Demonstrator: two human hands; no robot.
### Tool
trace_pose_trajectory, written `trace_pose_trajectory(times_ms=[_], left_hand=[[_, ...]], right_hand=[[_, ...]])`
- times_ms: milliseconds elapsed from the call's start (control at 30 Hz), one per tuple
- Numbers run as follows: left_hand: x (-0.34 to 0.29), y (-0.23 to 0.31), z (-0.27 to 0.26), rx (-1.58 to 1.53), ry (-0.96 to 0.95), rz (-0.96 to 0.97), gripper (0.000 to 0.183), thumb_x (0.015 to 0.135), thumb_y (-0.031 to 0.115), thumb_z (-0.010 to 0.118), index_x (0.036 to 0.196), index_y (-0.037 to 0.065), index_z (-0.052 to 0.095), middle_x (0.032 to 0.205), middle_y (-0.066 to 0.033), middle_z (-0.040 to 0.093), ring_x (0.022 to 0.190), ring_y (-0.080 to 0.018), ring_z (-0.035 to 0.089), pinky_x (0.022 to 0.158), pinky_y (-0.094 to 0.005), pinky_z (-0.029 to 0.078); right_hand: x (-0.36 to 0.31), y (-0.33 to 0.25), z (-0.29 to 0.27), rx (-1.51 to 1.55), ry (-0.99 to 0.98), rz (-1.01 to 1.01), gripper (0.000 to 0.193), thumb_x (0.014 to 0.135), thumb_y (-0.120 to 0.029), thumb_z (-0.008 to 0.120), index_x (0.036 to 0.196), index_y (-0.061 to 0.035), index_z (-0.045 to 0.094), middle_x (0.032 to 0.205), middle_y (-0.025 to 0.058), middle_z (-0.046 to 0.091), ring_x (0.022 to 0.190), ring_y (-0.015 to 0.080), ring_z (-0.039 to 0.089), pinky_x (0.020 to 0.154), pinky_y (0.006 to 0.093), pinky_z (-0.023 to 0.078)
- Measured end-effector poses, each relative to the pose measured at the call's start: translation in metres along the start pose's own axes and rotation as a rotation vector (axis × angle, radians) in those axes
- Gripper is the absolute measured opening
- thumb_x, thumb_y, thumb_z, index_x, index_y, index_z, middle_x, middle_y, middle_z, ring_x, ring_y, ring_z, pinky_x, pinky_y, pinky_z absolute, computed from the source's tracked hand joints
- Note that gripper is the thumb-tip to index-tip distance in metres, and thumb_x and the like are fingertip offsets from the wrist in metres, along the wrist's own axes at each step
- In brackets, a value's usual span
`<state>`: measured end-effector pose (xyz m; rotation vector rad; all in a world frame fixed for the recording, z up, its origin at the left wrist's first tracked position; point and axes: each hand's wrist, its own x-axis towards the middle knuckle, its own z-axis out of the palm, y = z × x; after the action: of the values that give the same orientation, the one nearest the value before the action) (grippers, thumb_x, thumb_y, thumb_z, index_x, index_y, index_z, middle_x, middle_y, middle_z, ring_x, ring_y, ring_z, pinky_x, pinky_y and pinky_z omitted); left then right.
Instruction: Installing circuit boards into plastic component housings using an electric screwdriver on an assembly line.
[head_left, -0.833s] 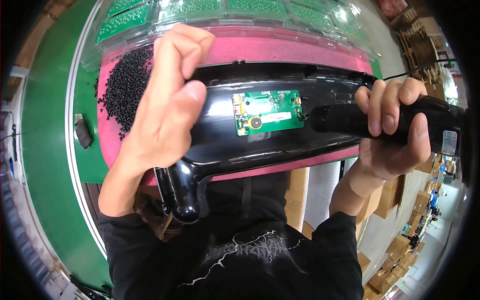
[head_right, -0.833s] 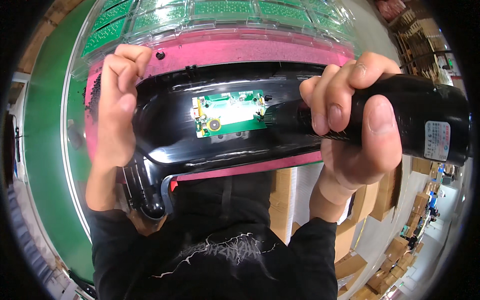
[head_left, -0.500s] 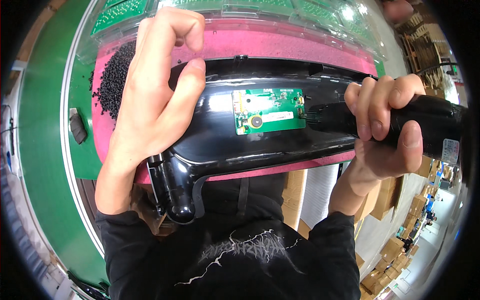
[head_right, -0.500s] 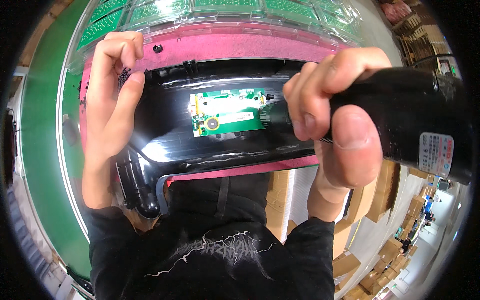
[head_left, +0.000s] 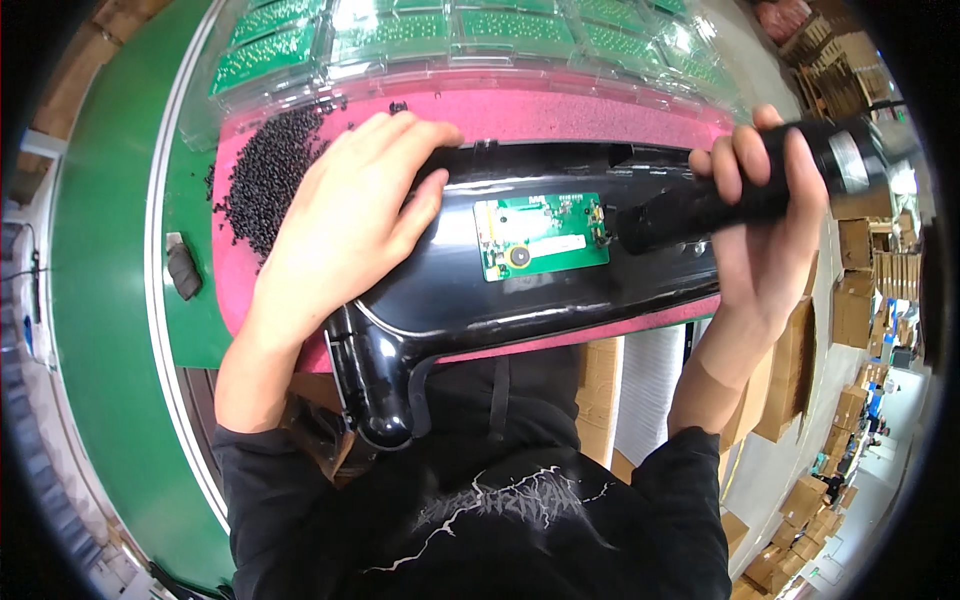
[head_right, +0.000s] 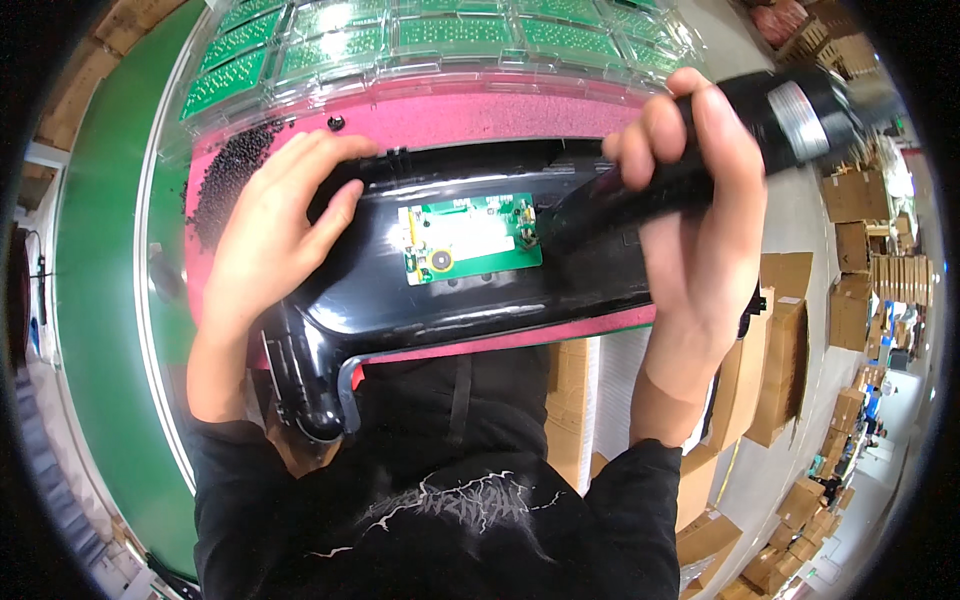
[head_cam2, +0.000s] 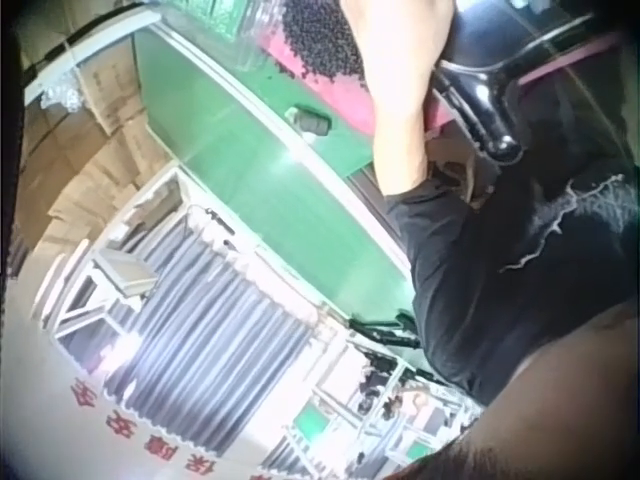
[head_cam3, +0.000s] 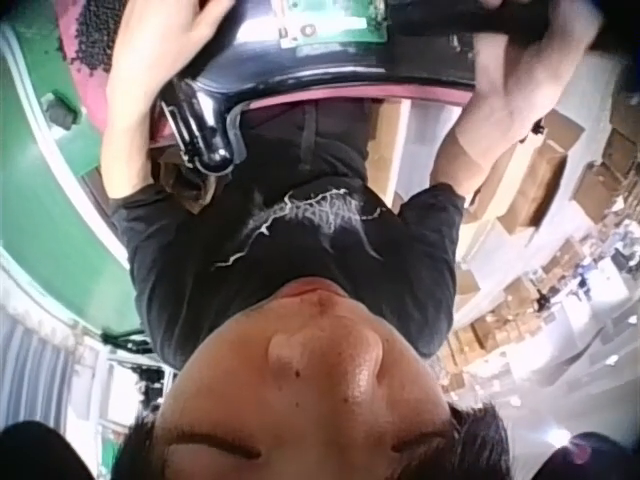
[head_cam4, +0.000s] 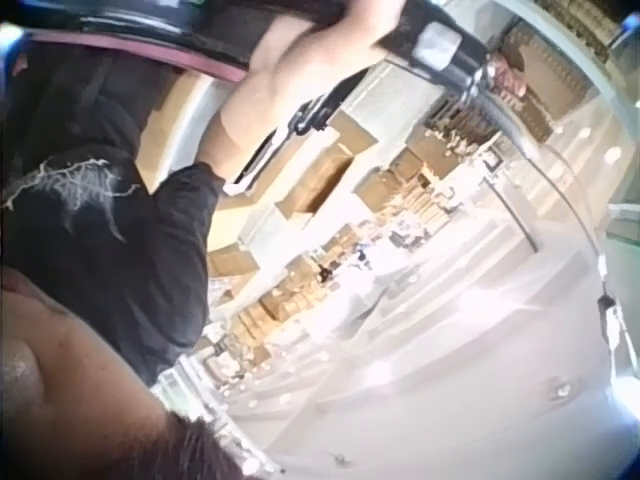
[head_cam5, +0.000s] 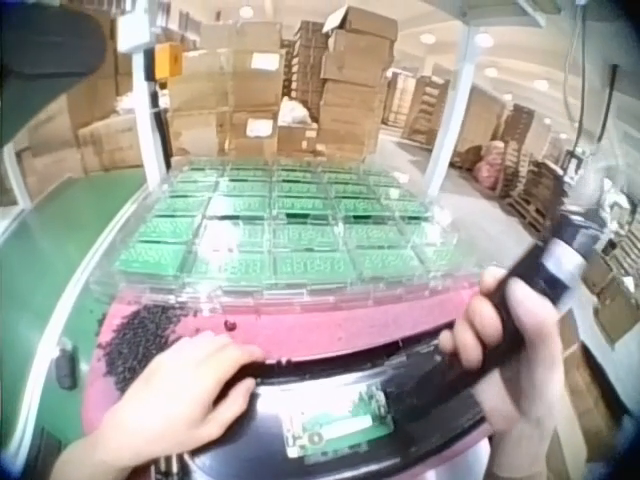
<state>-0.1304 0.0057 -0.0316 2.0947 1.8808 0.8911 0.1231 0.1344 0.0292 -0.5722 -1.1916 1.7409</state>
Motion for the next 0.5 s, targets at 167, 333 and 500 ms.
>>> trace_pose_trajectory(times_ms=[167,333,500], left_hand=[[-0.004,0.002,-0.005,0.054,-0.095,0.026,0.02,0.082,0.015,0.07,0.095,0.001,0.062,0.091,-0.0145,0.058,0.087,-0.0357,0.061,0.073,-0.044,0.052],[0.0,0.021,-0.004,0.021,-0.268,-0.013,0.017,0.086,0.016,0.067,0.088,-0.001,0.064,0.086,-0.0149,0.057,0.082,-0.0389,0.061,0.07,-0.0438,0.05],[-0.003,0.041,-0.023,0.011,-0.058,0.083,0.019,0.079,-0.004,0.07,0.098,-0.004,0.07,0.088,-0.0128,0.059,0.073,-0.0271,0.061,0.07,-0.0336,0.049]], right_hand=[[0.013,-0.014,-0.03,0.391,0.318,0.177,0.046,0.09,-0.007,0.064,0.126,0.0079,0.041,0.116,0.0184,0.051,0.11,0.0295,0.053,0.1,0.057,0.046],[-0.039,-0.027,-0.04,0.231,0.364,-0.061,0.05,0.091,-0.003,0.059,0.134,0.0076,0.037,0.127,0.0165,0.046,0.11,0.0275,0.053,0.096,0.0533,0.05],[-0.087,-0.038,-0.097,-0.782,0.582,-1.146,0.046,0.084,0.006,0.059,0.126,0.0012,0.04,0.121,0.0152,0.044,0.1,0.0201,0.05,0.083,0.0344,0.049]])
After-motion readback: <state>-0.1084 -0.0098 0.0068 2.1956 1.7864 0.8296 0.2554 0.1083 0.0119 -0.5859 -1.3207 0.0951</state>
